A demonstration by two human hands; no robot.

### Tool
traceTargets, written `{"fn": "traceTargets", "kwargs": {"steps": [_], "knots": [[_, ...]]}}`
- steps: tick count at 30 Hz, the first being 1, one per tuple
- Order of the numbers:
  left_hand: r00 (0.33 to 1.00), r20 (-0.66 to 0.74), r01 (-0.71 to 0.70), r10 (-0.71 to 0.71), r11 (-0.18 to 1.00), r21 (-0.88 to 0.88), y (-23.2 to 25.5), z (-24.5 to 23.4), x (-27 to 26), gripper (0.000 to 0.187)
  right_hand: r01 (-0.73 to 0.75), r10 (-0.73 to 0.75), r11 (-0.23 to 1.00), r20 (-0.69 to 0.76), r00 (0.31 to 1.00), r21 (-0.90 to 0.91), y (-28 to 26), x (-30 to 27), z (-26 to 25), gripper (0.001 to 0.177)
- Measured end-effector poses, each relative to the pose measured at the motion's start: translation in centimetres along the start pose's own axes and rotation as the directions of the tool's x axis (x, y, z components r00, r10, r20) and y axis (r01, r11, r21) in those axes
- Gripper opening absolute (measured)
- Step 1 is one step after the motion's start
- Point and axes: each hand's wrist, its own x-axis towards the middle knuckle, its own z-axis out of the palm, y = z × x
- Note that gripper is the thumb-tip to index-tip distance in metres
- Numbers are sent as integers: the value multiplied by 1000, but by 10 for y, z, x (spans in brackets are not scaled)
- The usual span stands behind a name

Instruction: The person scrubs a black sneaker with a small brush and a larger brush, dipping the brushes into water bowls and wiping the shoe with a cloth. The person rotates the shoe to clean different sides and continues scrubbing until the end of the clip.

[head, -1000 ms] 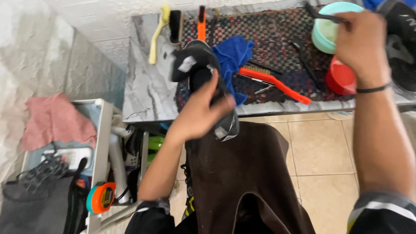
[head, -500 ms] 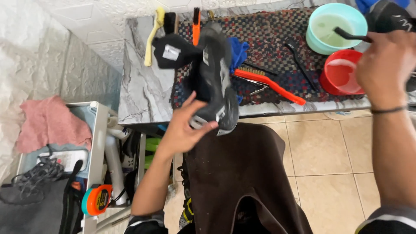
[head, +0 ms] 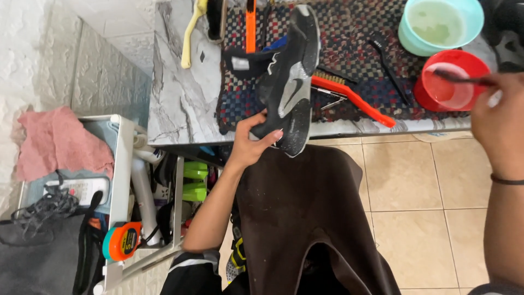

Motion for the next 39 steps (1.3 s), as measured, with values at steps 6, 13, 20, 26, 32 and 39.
{"fn": "traceTargets", "kwargs": {"steps": [6,13,20,26,32,39], "knots": [[1000,19,-19,18,996,92,9,5,8,24,64,-62,967,-14,998,249,-66,52,-10,19],[998,34,-55,48,964,260,35,17,16,21,340,-314,879,-133,940,333,-148,125,48,41],[999,11,-43,42,971,235,22,14,14,23,411,-393,790,-140,909,455,-186,138,69,35],[996,25,-90,86,964,251,26,17,20,25,410,-364,863,-199,910,295,-179,145,73,39],[999,2,-37,37,967,251,26,19,14,20,551,-486,713,-262,834,433,-181,146,69,20],[980,-101,-150,174,967,206,5,20,21,28,535,-432,603,-321,843,592,-197,134,87,29]]}}
